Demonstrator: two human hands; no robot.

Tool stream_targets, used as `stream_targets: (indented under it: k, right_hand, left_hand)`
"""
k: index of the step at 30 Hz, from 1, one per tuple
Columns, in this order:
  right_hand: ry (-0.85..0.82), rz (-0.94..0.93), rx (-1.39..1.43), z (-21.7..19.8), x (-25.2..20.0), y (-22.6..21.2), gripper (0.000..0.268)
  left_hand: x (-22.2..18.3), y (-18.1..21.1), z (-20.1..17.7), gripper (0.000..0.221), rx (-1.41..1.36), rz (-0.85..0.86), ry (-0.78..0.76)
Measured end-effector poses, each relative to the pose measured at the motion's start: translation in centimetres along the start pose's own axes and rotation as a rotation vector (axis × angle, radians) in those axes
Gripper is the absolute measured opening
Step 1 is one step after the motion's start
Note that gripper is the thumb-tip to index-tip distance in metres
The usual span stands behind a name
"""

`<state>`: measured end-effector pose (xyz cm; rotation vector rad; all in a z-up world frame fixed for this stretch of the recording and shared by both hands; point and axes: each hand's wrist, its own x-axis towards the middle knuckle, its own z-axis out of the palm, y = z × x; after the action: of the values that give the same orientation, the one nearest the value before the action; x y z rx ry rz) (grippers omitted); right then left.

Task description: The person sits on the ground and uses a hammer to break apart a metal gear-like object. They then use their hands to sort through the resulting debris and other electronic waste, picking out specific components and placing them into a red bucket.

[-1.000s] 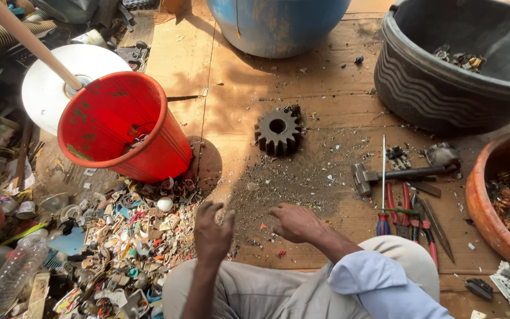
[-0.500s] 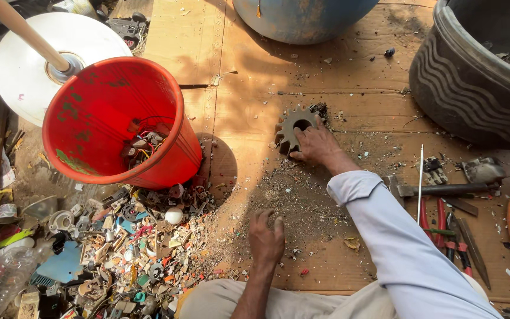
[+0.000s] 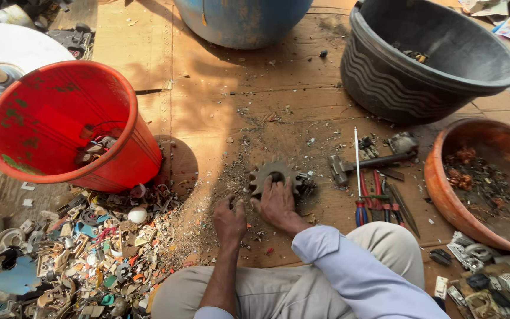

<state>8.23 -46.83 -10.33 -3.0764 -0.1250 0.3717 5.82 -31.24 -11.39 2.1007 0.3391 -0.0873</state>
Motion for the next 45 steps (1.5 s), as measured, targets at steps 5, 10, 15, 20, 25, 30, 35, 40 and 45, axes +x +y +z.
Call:
stream_targets:
  k: [5, 10, 15, 20, 25, 30, 35, 40, 45]
  right_hand:
    - [-0.074, 0.002, 0.442, -4.3, -3.0, 3.7, 0.063]
    - [-0.231, 0.103, 0.224, -4.9, 1.5, 15.2, 0.069]
    - [-0.491, 0.193, 0.357, 1.4, 3.8, 16.7, 0.051]
    - [-0.323, -0.084, 0.422, 2.5, 5.2, 18.7, 0.043]
    - [-0.510, -0.093, 0.165, -1.1, 6.2, 17.1, 0.023]
    - [-0.751, 0.055, 0.415, -3.0, 6.5, 19.0, 0.025]
    - [-0.772, 0.115, 0.529, -6.3, 4.2, 22.7, 0.027]
    - [-0.443, -0.035, 0.921, -9.2, -0.9, 19.2, 0.031]
    - [-0.509, -0.010, 1.385, -7.9, -4.0, 8.1, 0.038]
  left_hand:
    - [-0.3, -0.7, -0.6, 0.038, 0.060, -0.021, -0.018]
    - [-1.0, -0.9, -0.2, 0.039, -0.029, -0.093, -0.044]
    - [-1.1, -1.1, -0.1, 0.040, 0.069, 0.024, -0.025]
    - [-0.7, -0.8, -0.7, 0.042, 0.044, -0.098, -0.088]
    - [-0.3, -1.2, -0.2, 0.042, 0.050, 0.049, -0.056]
    - [-0.3, -1.1, -0.1, 0.043, 0.061, -0.060, -0.132]
    - [0.0, -1.1, 0.4, 0.041, 0.063, -0.025, -0.155]
    - [-1.1, 1.0, 0.6, 0.038, -0.368, -0.032, -0.438]
    - [-3.9, 2.7, -0.6, 0.031, -0.959, -0.076, -0.538]
